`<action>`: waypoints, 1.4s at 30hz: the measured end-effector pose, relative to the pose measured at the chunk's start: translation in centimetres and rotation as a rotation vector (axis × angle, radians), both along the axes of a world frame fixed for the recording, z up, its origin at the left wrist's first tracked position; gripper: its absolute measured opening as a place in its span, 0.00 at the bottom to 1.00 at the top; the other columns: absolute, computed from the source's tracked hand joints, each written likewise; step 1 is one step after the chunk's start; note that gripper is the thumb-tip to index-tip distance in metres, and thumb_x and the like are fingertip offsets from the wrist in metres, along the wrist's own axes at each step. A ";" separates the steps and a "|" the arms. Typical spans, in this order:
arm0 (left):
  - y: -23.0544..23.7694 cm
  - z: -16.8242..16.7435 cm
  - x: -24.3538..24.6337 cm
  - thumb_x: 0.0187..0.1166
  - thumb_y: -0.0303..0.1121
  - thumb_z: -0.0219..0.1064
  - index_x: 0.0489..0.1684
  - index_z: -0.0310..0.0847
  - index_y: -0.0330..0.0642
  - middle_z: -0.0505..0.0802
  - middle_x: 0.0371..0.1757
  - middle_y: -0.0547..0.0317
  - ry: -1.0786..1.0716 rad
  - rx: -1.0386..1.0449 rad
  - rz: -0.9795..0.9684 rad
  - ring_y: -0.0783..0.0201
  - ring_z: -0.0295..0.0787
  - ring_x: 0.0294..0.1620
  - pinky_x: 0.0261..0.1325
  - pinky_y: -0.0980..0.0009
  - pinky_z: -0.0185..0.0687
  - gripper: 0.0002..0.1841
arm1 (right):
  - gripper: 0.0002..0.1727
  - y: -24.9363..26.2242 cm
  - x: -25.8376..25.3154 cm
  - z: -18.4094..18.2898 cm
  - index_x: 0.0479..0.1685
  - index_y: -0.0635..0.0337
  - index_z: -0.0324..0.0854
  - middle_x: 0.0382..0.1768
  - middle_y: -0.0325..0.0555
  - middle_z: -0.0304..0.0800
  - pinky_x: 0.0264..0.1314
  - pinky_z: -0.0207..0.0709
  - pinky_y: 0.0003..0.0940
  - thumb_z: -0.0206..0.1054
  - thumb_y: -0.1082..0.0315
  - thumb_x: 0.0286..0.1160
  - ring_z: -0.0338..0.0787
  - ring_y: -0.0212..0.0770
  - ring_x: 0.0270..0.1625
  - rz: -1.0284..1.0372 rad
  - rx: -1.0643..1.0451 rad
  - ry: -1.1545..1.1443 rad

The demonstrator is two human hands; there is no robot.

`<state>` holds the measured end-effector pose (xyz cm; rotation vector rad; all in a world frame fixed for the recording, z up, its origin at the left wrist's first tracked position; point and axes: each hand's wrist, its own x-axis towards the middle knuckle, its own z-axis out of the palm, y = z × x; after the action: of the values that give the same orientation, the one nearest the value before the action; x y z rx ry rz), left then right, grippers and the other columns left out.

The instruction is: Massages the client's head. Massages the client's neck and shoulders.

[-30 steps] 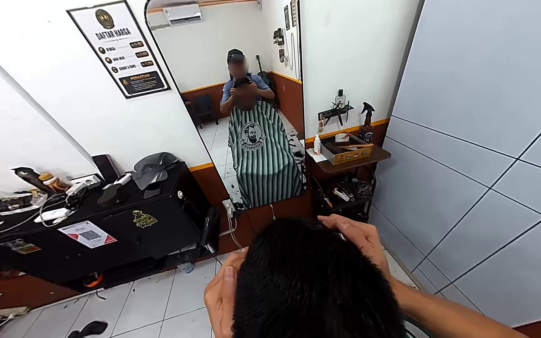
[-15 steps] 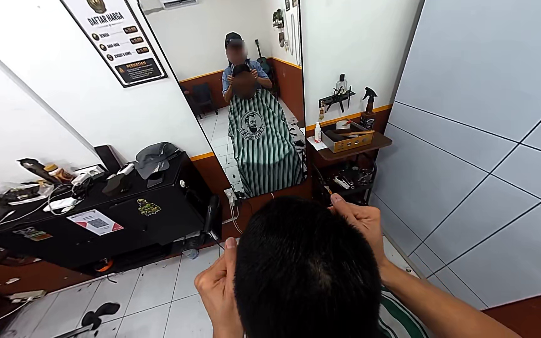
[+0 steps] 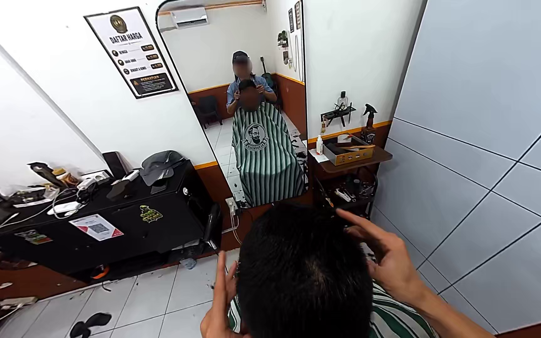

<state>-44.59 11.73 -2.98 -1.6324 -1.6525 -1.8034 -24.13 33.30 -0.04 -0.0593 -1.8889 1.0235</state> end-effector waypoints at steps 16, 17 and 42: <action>-0.9 1.0 0.9 0.58 0.75 0.70 0.88 0.42 0.16 0.89 0.71 0.53 -0.133 -0.106 -0.080 0.78 0.86 0.69 0.74 0.76 0.81 0.72 | 0.63 0.1 2.2 2.5 0.86 0.74 0.60 0.62 0.41 0.93 0.70 0.84 0.25 0.86 0.42 0.51 0.92 0.29 0.62 0.156 -0.166 -0.272; -1.5 1.5 1.2 0.59 0.72 0.74 0.89 0.42 0.18 0.90 0.71 0.55 -0.141 -0.109 -0.076 0.77 0.87 0.68 0.73 0.76 0.83 0.70 | 0.62 0.0 2.5 2.8 0.85 0.74 0.61 0.61 0.41 0.94 0.69 0.84 0.26 0.87 0.45 0.51 0.92 0.30 0.61 0.159 -0.173 -0.278; 0.4 1.1 -1.7 0.47 0.68 0.82 0.83 0.68 0.52 0.85 0.72 0.88 -0.208 -0.224 -0.361 0.89 0.78 0.72 0.77 0.81 0.76 0.56 | 0.64 3.9 -1.1 0.5 0.83 0.65 0.63 0.74 0.28 0.81 0.81 0.72 0.22 0.87 0.36 0.42 0.75 0.18 0.78 0.537 -0.119 -0.281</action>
<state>-46.33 12.14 -1.92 -2.0082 -1.7951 -2.0802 -25.23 37.19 0.43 0.2620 -2.1517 1.5558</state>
